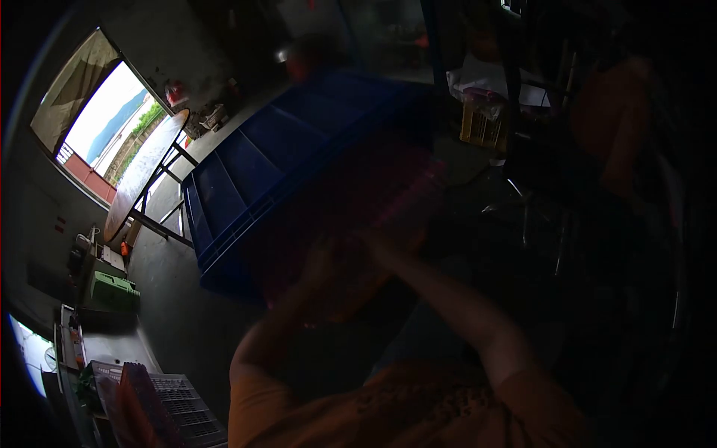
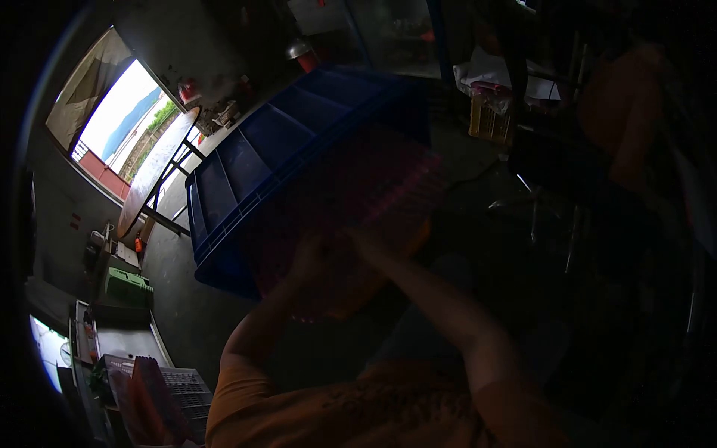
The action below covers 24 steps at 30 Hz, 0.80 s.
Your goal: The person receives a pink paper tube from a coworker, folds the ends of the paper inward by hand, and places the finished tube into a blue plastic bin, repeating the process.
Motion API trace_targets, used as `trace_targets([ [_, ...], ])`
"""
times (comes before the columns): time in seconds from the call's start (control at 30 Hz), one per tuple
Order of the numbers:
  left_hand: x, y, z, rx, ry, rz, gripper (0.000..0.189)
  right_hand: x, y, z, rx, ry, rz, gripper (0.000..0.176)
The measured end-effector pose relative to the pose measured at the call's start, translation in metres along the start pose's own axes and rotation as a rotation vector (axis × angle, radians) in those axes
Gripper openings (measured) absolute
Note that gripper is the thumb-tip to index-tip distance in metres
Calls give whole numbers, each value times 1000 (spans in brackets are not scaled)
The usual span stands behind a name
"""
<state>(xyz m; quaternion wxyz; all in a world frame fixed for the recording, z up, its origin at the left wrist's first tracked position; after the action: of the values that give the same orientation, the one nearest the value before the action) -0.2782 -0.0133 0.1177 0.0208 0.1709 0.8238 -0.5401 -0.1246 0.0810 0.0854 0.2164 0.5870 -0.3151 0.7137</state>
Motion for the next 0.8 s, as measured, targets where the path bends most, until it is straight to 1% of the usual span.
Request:
trace_targets([
  [0.07, -8, -15, 2, -61, -87, 71, 21, -7, 0, -1, -73, 149, -881, 36],
  [0.1, -8, -20, 4, -124, -176, 138, 21, -7, -10, 9, -76, 152, -881, 36],
  [0.13, -3, -19, 8, -124, -176, 142, 21, -4, -30, 28, -77, -74, -328, 33],
  [0.17, 4, -14, 14, -147, -259, 113, 20, 0, -47, 46, -73, -287, 228, 31],
  [0.2, 6, -11, 18, -171, -338, 84, 18, 1, -61, 64, -79, -284, 228, 31],
  [0.23, -3, -14, 19, -167, -329, 90, 18, 0, -74, 82, -55, -226, 234, 30],
  [0.27, -15, -16, 19, -171, -302, 134, 29, -3, -83, 97, -45, -166, 241, 28],
  [0.3, -33, -16, 12, -173, -257, 195, 41, -10, -93, 111, -93, -150, 250, 28],
  [0.37, -80, -7, 0, -326, 26, 212, 17, -38, -117, 155, -47, -45, 469, 26],
  [0.43, -110, 36, 1, -406, 198, 260, 20, -68, -133, 203, -130, -29, 496, 26],
  [0.47, -130, 55, -3, -359, 245, 312, 23, -81, -139, 228, -209, 47, 499, 26],
  [0.53, -149, 114, 6, -81, 96, 664, 26, -112, -148, 272, -365, 151, 500, 25],
  [0.6, -179, 148, -10, 201, -63, 951, 26, -144, -158, 310, -435, 121, 377, 25],
  [0.67, -242, 116, -29, 61, 374, 573, 25, -145, -165, 352, -550, 175, 357, 25],
  [0.7, -261, 120, -37, 64, 398, 581, 25, -147, -168, 371, -617, 221, 332, 24],
  [0.73, -276, 124, -42, 119, 451, 606, 26, -153, -168, 388, -638, 223, 333, 24],
  [0.77, -289, 127, -45, 176, 500, 628, 28, -158, -168, 403, -700, 270, 316, 25],
  [0.8, -299, 133, -48, 178, 516, 630, 28, -164, -165, 417, -760, 316, 298, 26],
])
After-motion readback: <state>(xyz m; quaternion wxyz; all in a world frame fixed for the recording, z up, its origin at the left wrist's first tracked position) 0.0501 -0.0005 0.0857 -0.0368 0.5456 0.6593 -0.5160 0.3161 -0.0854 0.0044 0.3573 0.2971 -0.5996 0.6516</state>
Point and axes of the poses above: each hand's wrist, its own z-axis away from the middle knuckle, its own y-axis out of the palm, x = y × z, the point moved 1 cm from there along -z, towards the middle knuckle, and after that the axes turned 1 degree about z, right-handed, at the moved point
